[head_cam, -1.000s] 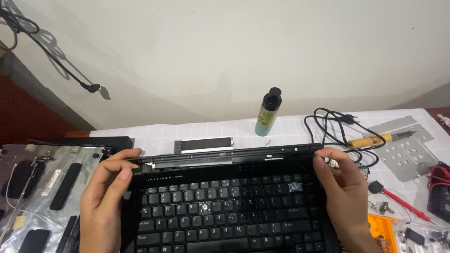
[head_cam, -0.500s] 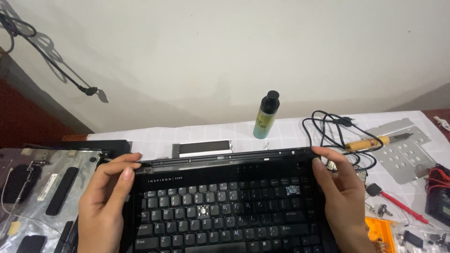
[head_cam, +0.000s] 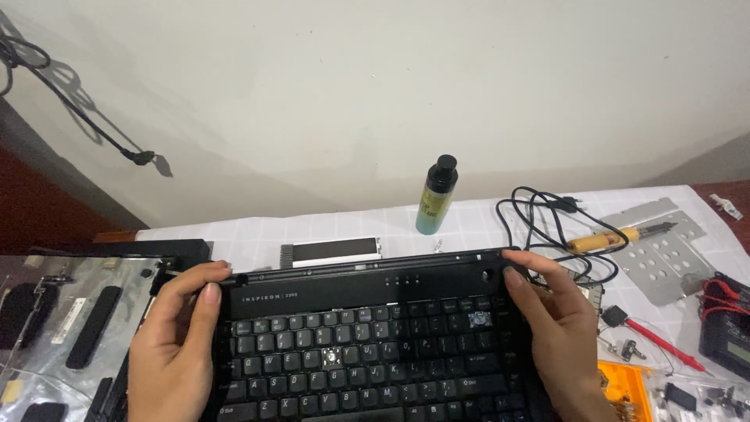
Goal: Assembling a laptop by installing the keyboard and the top cover bezel.
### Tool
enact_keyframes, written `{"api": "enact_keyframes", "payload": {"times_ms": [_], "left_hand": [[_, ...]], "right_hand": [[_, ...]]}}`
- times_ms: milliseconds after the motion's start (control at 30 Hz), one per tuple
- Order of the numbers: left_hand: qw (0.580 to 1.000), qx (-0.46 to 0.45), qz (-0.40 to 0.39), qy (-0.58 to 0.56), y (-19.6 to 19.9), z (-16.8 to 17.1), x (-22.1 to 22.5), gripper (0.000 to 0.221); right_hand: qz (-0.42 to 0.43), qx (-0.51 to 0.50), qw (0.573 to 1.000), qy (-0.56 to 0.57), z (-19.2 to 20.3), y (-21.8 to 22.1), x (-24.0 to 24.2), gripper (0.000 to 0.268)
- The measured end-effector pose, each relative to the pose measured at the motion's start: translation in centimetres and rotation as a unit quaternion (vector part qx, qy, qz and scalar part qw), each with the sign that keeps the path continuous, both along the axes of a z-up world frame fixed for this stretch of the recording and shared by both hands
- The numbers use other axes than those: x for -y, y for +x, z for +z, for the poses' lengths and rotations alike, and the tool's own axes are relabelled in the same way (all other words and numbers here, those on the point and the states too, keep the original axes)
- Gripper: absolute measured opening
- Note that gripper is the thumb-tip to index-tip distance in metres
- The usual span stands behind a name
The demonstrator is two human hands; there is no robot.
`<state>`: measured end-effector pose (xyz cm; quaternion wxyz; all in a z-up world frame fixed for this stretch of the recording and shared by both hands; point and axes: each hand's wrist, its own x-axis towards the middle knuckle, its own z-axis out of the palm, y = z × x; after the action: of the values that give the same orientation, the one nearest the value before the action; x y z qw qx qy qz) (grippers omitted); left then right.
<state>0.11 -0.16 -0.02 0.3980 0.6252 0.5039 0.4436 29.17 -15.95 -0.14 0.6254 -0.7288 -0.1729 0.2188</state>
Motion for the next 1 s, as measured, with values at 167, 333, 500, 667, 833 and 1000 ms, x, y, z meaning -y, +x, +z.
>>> {"api": "enact_keyframes", "payload": {"times_ms": [167,333,500,667,833,1000], "left_hand": [[0.999,0.029,-0.019,0.005,0.1,-0.6,-0.1,0.021],[0.996,0.010,-0.036,0.085,0.1,-2.2,-0.7,0.033],[0.998,0.040,-0.008,0.055,0.8,-1.4,0.3,0.030],[0.996,0.046,-0.017,0.072,0.9,-1.5,0.3,0.030],[0.994,-0.013,-0.018,0.104,1.1,-0.7,0.6,0.034],[0.926,-0.221,-0.045,0.303,0.9,-0.5,0.2,0.047]], "right_hand": [[-0.001,-0.025,0.999,0.031,0.2,-0.2,0.0,0.033],[-0.028,-0.086,0.996,-0.013,2.5,-1.0,-0.5,0.049],[-0.001,-0.148,0.989,-0.026,4.1,-0.9,-1.0,0.055],[-0.015,-0.340,0.939,-0.047,3.0,-0.4,-0.7,0.044],[0.004,-0.430,0.901,-0.061,1.6,0.2,-0.2,0.035],[0.010,-0.481,0.874,-0.070,1.8,0.3,-0.1,0.029]]}}
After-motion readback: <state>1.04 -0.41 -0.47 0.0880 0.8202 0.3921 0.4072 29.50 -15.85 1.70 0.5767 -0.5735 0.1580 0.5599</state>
